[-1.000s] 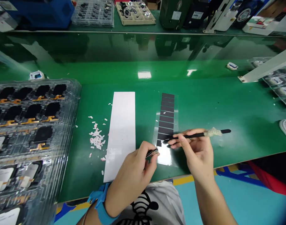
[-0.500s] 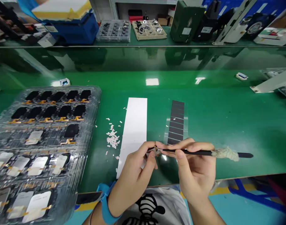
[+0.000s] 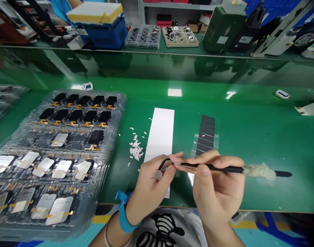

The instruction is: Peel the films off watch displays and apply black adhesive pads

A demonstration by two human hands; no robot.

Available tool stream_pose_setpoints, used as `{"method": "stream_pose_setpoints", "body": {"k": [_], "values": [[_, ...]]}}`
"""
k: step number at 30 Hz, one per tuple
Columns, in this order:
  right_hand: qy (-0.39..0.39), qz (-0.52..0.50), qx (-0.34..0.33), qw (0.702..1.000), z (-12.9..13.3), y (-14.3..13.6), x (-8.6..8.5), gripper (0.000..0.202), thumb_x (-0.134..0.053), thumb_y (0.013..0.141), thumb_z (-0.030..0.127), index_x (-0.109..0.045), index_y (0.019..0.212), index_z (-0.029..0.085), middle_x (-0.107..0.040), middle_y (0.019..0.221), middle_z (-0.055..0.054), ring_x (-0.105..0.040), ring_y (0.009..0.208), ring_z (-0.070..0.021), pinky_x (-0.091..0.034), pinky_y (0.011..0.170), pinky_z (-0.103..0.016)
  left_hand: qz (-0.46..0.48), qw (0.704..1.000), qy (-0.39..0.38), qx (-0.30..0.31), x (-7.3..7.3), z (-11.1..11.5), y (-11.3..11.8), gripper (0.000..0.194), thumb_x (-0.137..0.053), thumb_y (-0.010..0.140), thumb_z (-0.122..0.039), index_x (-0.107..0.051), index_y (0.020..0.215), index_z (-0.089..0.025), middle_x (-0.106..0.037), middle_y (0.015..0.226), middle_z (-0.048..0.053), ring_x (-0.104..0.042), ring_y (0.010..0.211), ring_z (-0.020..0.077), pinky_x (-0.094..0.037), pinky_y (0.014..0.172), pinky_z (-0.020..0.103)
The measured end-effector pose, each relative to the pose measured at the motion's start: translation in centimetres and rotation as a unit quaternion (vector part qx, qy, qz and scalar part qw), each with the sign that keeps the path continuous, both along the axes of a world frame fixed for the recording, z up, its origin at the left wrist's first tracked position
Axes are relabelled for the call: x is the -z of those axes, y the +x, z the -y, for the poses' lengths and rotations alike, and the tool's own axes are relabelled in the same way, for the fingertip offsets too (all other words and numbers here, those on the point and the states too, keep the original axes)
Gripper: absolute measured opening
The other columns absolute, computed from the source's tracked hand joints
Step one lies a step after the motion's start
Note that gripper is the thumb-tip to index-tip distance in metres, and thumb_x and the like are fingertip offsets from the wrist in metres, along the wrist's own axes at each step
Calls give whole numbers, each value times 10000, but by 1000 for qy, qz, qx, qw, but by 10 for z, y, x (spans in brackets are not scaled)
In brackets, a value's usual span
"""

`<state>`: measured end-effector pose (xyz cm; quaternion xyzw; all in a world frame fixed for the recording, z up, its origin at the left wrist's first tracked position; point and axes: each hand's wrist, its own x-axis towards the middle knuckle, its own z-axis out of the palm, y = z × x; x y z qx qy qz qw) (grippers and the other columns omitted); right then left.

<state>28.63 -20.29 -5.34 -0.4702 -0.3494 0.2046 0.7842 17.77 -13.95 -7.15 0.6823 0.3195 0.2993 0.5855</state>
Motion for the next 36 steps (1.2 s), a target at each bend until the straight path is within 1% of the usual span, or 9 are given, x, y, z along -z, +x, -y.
{"method": "stream_pose_setpoints", "body": {"k": [2,6,9,12,15,18,21,27,36], "values": [[2,37,7,999,-2,-4,0,222,-548,945,74,-489,1016,276,-656,879,4,-756,868,-169,-703,699,-332,-8,999,39,-10,1,2,0,259,-511,993,-252,-737,1104,-190,-731,889,66,-612,696,159,-517,663,272],[-6,75,25,997,-4,-8,3,225,-554,936,65,-477,1004,265,-667,880,8,-756,868,-170,-704,761,-384,-22,995,90,-24,3,4,-1,382,-471,995,-192,-625,1343,-223,-670,816,30,-573,659,148,-496,638,261],[6,98,44,994,-3,-10,7,245,-565,924,42,-482,1012,255,-678,877,14,-747,857,-159,-697,812,-426,-32,994,104,-14,4,4,-2,456,-425,998,-156,-543,1430,-244,-627,828,22,-567,689,148,-478,635,256],[23,121,60,991,-1,-13,12,296,-573,901,2,-489,1044,247,-697,901,9,-738,834,-152,-694,831,-449,-44,992,118,-16,5,4,-2,513,-394,1002,-136,-456,1497,-256,-590,845,20,-532,683,141,-429,598,248],[36,132,61,989,-1,-15,17,344,-571,875,-43,-488,1064,232,-705,938,-9,-741,851,-165,-701,801,-447,-55,990,130,-26,6,4,0,537,-380,1010,-132,-396,1531,-262,-569,863,19,-492,667,134,-403,590,246],[24,131,62,989,-1,-16,19,334,-571,884,-28,-483,1059,243,-697,927,-2,-751,882,-184,-704,784,-457,-57,990,127,-21,5,3,0,530,-363,1020,-144,-379,1539,-249,-579,917,37,-519,722,144,-436,643,251],[9,124,71,990,-3,-16,18,314,-580,898,3,-480,1050,259,-684,899,15,-753,901,-186,-704,796,-463,-59,991,117,-9,3,3,-1,526,-370,1026,-190,-358,1549,-250,-582,955,50,-533,746,158,-459,663,264],[21,107,65,992,-5,-17,19,326,-570,891,-29,-495,1053,244,-689,922,-1,-750,895,-182,-704,805,-458,-46,993,106,-2,5,5,-4,538,-351,1031,-236,-321,1566,-285,-580,990,65,-552,808,192,-489,707,307],[19,92,61,994,-4,-18,22,341,-552,893,-31,-508,1072,257,-687,940,-2,-751,934,-205,-698,802,-475,-48,994,100,1,7,4,-4,527,-320,1046,-275,-307,1572,-306,-596,1008,69,-520,702,171,-511,734,330]]}}
